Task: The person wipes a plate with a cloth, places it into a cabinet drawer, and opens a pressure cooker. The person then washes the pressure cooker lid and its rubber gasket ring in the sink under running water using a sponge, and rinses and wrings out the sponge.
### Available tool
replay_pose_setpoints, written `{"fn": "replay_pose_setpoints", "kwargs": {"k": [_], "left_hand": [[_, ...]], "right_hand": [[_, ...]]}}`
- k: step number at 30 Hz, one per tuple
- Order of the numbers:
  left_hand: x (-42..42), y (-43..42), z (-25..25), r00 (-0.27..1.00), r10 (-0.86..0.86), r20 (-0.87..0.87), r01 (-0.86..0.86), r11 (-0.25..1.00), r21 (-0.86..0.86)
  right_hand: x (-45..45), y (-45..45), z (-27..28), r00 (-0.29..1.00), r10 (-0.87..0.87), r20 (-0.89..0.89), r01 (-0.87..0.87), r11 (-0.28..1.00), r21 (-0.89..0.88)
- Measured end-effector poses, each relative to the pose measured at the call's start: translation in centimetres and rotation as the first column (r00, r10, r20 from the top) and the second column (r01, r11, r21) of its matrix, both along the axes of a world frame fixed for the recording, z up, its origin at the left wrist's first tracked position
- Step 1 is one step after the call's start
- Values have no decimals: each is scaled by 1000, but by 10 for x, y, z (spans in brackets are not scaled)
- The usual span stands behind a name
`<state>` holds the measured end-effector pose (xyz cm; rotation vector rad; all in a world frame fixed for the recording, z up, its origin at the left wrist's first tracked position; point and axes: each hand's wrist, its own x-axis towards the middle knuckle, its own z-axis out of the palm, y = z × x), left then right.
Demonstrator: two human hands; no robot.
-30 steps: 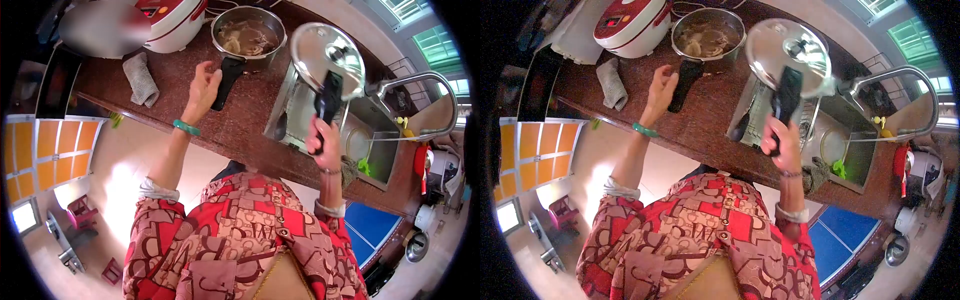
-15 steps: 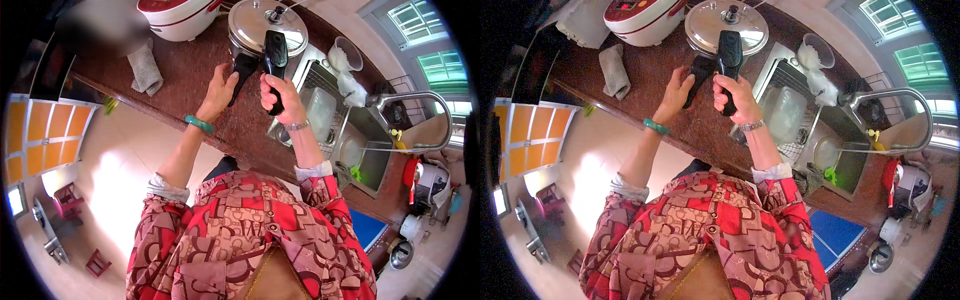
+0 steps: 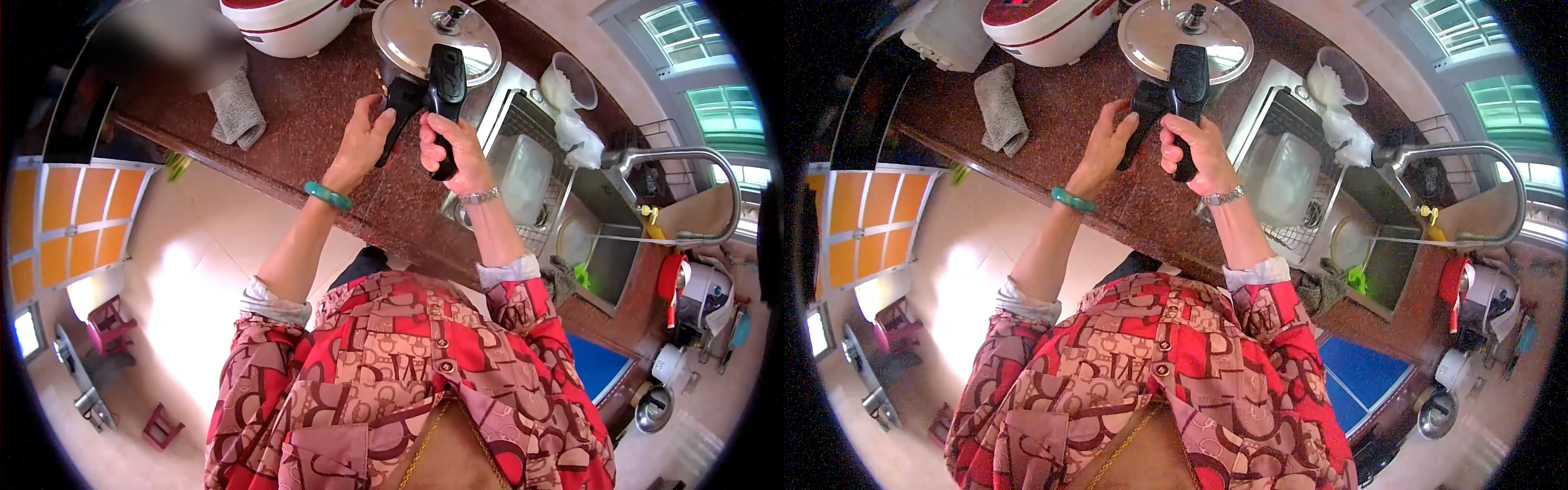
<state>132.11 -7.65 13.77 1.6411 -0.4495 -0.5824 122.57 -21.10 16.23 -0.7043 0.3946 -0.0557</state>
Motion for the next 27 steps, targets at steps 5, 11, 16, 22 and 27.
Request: {"fn": "replay_pose_setpoints", "kwargs": {"k": [5,11,16,22,27], "left_hand": [[2,-1,-2,995,28,-92,-31,999,-28],[7,2,-14,968,65,-243,-86,993,-78],[3,35,-16,949,140,-283,-171,982,-86],[6,108,-10,862,507,22,-499,855,-138],[-30,102,54,777,583,239,-521,808,-276]], "right_hand": [[-1,2,-3,1000,-8,-24,8,1000,-18],[0,1,-5,998,-7,-62,4,999,-54],[-59,-33,16,974,-221,-57,142,781,-608],[-202,-130,0,604,-784,-140,408,456,-791],[-300,-174,-28,410,-858,-310,265,437,-859]]}}
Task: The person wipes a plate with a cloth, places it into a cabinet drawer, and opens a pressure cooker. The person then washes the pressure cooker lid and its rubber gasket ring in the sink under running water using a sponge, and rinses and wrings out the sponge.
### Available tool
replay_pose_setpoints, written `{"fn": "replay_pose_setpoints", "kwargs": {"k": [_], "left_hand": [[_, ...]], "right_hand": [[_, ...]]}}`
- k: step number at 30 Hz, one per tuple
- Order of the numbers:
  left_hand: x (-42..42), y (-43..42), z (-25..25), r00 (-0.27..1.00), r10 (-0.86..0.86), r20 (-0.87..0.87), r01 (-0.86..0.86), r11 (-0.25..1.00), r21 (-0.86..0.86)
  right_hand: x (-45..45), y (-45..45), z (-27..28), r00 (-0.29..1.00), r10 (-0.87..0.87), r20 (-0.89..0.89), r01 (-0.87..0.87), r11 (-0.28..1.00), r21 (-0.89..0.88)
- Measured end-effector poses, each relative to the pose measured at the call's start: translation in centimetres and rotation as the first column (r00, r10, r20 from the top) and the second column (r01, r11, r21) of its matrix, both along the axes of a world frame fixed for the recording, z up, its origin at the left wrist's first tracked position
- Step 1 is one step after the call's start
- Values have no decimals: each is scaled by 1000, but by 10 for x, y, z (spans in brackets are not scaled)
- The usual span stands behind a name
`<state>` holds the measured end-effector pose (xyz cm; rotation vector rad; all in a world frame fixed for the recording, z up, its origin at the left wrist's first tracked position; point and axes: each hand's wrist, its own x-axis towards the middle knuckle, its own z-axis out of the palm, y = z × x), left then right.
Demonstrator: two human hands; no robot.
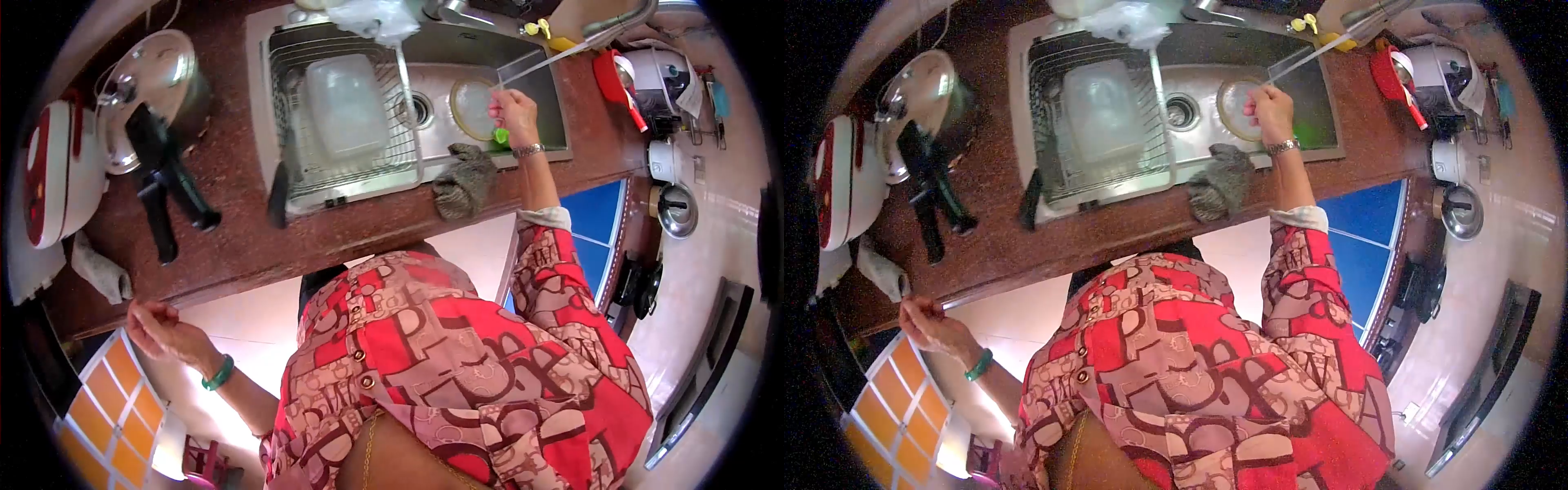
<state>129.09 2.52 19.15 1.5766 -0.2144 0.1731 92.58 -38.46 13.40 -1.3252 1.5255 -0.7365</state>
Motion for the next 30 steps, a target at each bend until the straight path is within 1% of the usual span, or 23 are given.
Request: {"fn": "replay_pose_setpoints", "kwargs": {"k": [1,3,4,6,7,8,10,11,12,13,14,15,16,17,18,20,22,24,26,27,28,29,30], "left_hand": [[-8,-8,9,1000,-7,16,7,1000,3],[-16,-18,15,998,-35,44,34,999,21],[-22,-24,15,996,-90,24,89,995,44],[-31,-37,10,973,-222,-60,227,969,101],[-39,-46,7,949,-293,-120,308,942,134],[-49,-54,4,914,-364,-181,391,909,146],[-71,-70,0,820,-487,-302,543,828,138],[-83,-77,0,765,-534,-361,604,789,113],[-92,-78,1,702,-576,-419,654,754,60],[-100,-82,5,670,-588,-453,675,737,41],[-106,-86,8,638,-598,-484,692,722,20],[-108,-86,10,604,-611,-512,720,694,20],[-114,-91,11,569,-619,-542,747,665,24],[-114,-93,10,576,-619,-533,747,663,37],[-111,-92,6,613,-634,-471,747,659,85],[-105,-90,3,616,-550,-564,741,648,177],[-104,-87,-10,619,-536,-574,731,661,170],[-105,-85,-13,612,-531,-586,727,670,152],[-108,-89,-13,589,-570,-573,757,637,145],[-110,-90,-18,578,-591,-562,757,646,99],[-110,-90,-19,581,-618,-530,764,638,95],[-109,-90,-20,578,-632,-515,772,628,96],[-108,-90,-20,574,-648,-501,782,616,99]], "right_hand": [[-3,-3,-3,1000,7,-1,-7,1000,-2],[-3,-2,-13,992,-41,-116,52,994,92],[-2,-3,-21,993,-43,-110,55,993,105],[3,-5,-40,981,26,-193,-12,997,70],[3,-7,-47,955,118,-273,-91,990,108],[5,-8,-55,955,117,-272,-87,989,121],[10,-10,-69,823,354,-444,-253,929,271],[16,-10,-75,773,457,-441,-310,877,367],[27,-6,-83,774,464,-430,-316,872,373],[38,-5,-93,643,659,-391,-464,741,485],[49,-5,-102,476,817,-325,-582,570,580],[62,-2,-112,471,826,-310,-593,557,582],[70,-2,-125,436,840,-322,-550,532,643],[83,1,-137,394,858,-331,-510,503,698],[93,2,-148,384,871,-307,-528,480,700],[108,2,-167,313,905,-286,-479,411,776],[123,4,-168,305,916,-260,-459,380,803],[131,8,-165,305,931,-201,-553,345,759],[134,10,-158,272,932,-239,-527,352,774],[132,12,-146,301,922,-243,-586,379,716],[134,14,-134,326,914,-240,-647,401,648],[136,17,-123,427,885,-188,-624,439,647],[139,21,-110,413,891,-189,-643,432,632]]}}
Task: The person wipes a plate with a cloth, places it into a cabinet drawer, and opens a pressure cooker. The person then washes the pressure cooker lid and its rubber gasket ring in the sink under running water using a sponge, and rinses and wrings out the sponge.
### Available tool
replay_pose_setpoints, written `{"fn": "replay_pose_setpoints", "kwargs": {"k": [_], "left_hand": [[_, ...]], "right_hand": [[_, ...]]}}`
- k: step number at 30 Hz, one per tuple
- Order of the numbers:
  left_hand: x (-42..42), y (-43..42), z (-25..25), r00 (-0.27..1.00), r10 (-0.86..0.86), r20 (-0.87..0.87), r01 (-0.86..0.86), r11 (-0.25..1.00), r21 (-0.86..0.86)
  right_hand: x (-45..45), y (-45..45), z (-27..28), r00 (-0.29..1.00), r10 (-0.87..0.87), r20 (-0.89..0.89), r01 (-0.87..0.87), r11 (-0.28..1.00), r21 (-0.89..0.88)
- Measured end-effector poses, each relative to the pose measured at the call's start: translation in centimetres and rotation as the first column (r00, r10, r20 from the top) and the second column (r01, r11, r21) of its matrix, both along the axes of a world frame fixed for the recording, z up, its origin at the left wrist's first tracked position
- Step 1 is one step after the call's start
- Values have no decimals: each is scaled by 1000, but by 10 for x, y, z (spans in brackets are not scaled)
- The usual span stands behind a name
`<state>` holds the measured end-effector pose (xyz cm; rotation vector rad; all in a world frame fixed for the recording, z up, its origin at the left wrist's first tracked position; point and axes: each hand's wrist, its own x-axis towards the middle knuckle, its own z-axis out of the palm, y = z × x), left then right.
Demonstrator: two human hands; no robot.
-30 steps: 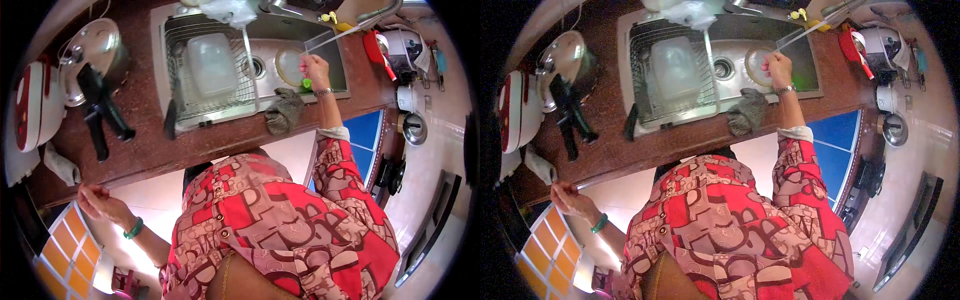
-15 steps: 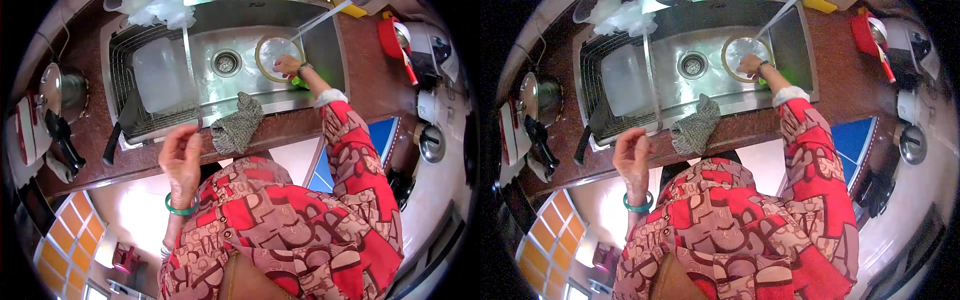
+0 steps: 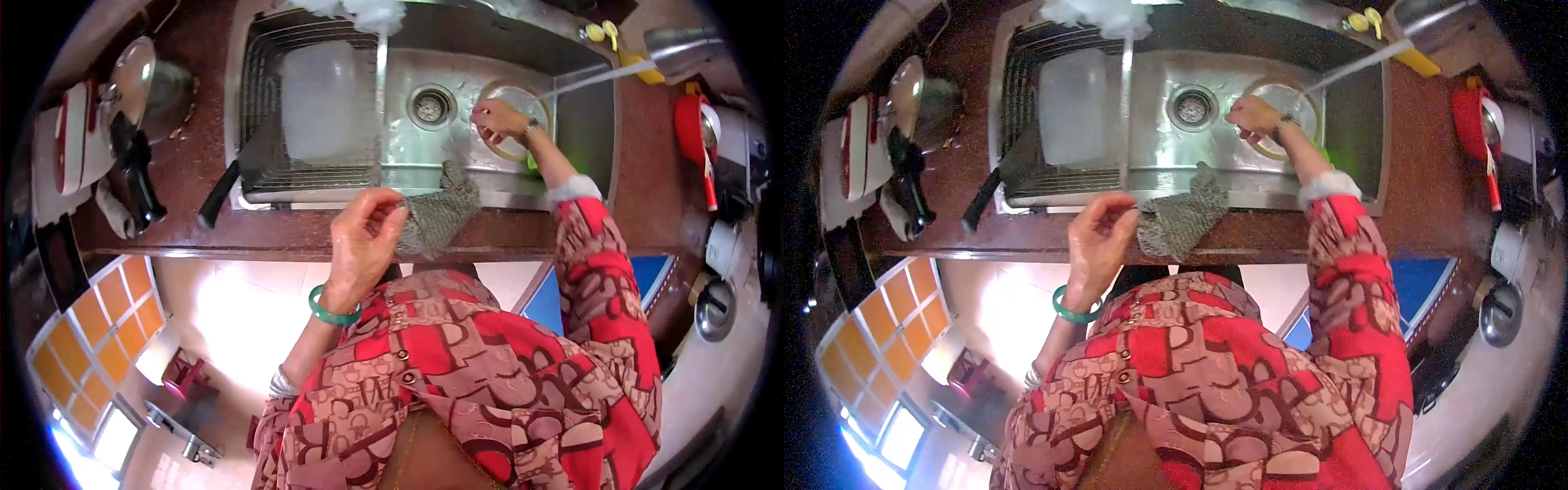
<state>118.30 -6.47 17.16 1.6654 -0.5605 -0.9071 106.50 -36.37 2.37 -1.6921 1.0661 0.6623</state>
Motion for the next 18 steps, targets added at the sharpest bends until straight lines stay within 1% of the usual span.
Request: {"fn": "replay_pose_setpoints", "kwargs": {"k": [1,2,3,4,5,6,7,8,9,10,11,12,13,14,16,17,18], "left_hand": [[1,0,-3,1000,7,11,-7,999,-39],[4,0,-8,999,-18,48,21,998,-63],[7,1,-6,986,-108,124,108,994,8],[10,0,-3,960,-202,196,189,979,81],[10,-2,-7,886,-267,378,271,962,46],[8,-5,-11,779,-310,544,353,935,28],[3,-6,-8,749,-393,533,417,905,81],[-1,-6,-9,680,-456,575,470,872,136],[-6,-6,-13,646,-490,586,501,851,159],[-11,-6,-18,609,-525,594,533,826,183],[-16,-6,-23,607,-521,600,535,826,176],[-22,-5,-28,596,-523,609,519,830,205],[-26,-4,-33,585,-528,616,502,832,236],[-27,-4,-40,585,-533,612,508,828,236],[-27,-9,-49,612,-513,602,490,843,220],[-26,-10,-53,637,-505,582,492,848,197],[-25,-11,-52,637,-507,581,500,845,190]], "right_hand": [[3,4,13,989,-61,133,55,997,49],[7,8,26,957,-126,261,102,989,105],[14,14,36,953,-113,279,90,991,95],[21,17,46,929,-96,359,83,995,52],[28,15,58,899,-75,432,81,997,3],[35,13,71,895,-62,443,79,997,-20],[43,16,83,832,-143,535,206,977,-60],[51,17,91,750,-210,627,332,940,-82],[57,16,96,631,-336,699,451,892,21],[61,14,103,628,-329,706,453,891,13],[64,11,111,571,-363,737,525,851,12],[67,10,118,512,-394,764,593,805,18],[71,7,120,496,-402,769,613,790,18],[72,5,121,498,-407,766,618,786,16],[74,3,124,431,-403,807,635,771,45],[76,5,126,438,-383,813,646,763,12],[75,3,126,439,-382,813,652,758,4]]}}
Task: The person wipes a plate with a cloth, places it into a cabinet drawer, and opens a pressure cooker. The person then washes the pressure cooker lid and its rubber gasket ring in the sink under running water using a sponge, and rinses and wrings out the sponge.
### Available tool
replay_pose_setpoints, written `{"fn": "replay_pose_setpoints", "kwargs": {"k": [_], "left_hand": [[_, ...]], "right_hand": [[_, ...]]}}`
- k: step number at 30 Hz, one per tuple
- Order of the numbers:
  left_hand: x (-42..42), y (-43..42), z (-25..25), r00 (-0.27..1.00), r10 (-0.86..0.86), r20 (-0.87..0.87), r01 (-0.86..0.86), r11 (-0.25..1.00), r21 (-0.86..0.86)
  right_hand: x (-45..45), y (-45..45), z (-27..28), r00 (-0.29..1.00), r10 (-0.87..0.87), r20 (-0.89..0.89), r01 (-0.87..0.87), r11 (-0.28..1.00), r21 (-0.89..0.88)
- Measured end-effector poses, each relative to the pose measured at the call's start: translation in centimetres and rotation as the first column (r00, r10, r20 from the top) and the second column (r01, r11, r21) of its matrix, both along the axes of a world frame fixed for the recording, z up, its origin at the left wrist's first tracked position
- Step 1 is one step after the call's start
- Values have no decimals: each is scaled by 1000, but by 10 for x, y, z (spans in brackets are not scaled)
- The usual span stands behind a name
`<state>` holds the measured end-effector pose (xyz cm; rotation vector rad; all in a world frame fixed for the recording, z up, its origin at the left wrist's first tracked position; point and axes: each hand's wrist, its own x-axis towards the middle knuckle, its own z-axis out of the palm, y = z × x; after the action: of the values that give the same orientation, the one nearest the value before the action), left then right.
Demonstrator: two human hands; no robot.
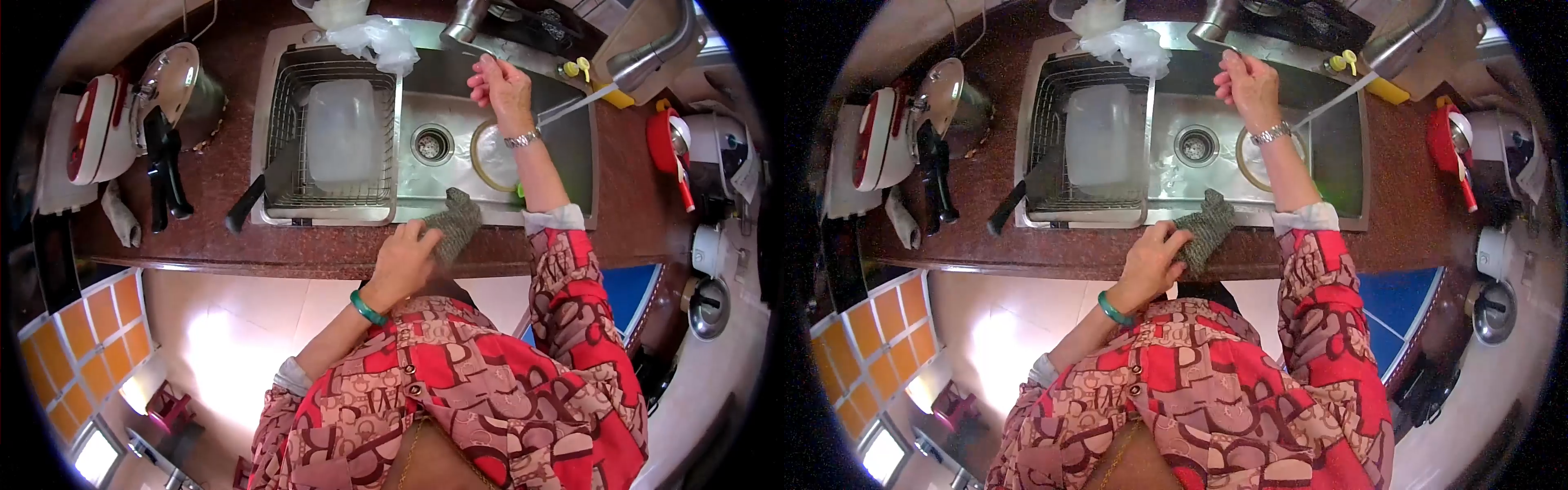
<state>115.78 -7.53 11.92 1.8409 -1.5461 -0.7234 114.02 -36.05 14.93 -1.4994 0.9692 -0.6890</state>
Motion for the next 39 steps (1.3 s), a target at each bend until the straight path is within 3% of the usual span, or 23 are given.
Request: {"fn": "replay_pose_setpoints", "kwargs": {"k": [4,9,11,13,15,18,20,21,22,24,25,28,30,31,33,34,36,38,39], "left_hand": [[3,-3,0,998,-11,-58,11,1000,-5],[3,0,0,997,40,-69,-44,997,-59],[1,-1,0,994,68,-90,-70,997,-15],[2,-2,-3,991,98,-93,-100,995,-10],[8,2,-1,985,161,-61,-161,987,5],[12,6,-3,977,212,-37,-210,977,44],[7,3,3,971,235,-42,-231,969,86],[7,0,8,969,242,-53,-234,964,125],[7,-1,13,967,244,-66,-230,958,169],[56,28,19,956,243,-166,-202,953,226],[49,21,26,943,294,-155,-256,940,226],[36,-5,47,906,411,-105,-384,900,204],[35,-27,51,857,449,-254,-386,884,263],[83,-6,38,845,463,-268,-387,875,292],[78,-37,36,903,343,-259,-280,926,253],[75,-46,38,899,363,-243,-299,917,265],[73,-62,44,949,269,-165,-215,933,288],[71,-58,37,994,56,89,-74,974,214],[70,-53,41,988,-4,153,-51,936,348]], "right_hand": [[1,-15,-3,995,-51,-80,35,980,-198],[-6,-48,-1,989,-83,-125,58,980,-189],[-12,-51,9,917,321,-239,-287,944,164],[-33,-59,-12,918,318,-236,-293,946,136],[-62,-68,-41,846,399,-354,-380,917,125],[-122,-82,-96,454,588,-670,-497,791,357],[-156,-83,-122,-45,611,-790,-488,677,552],[-159,-64,-103,-183,486,-854,-447,733,513],[-170,-63,-112,-187,505,-842,-453,716,530],[-153,-31,-144,-344,586,-734,-509,541,670],[-164,-36,-160,-363,429,-827,-741,405,535],[-169,-52,-177,-294,436,-851,-796,382,470],[-156,-68,-165,-378,466,-800,-793,283,539],[-111,-42,-185,-420,442,-793,-804,225,551],[-113,-64,-189,-430,409,-805,-839,149,524],[-114,-75,-174,-194,546,-815,-897,238,372],[-114,-78,-152,77,656,-751,-913,349,211],[-119,-72,-130,466,609,-642,-628,739,245],[-119,-67,-122,466,585,-664,-640,741,203]]}}
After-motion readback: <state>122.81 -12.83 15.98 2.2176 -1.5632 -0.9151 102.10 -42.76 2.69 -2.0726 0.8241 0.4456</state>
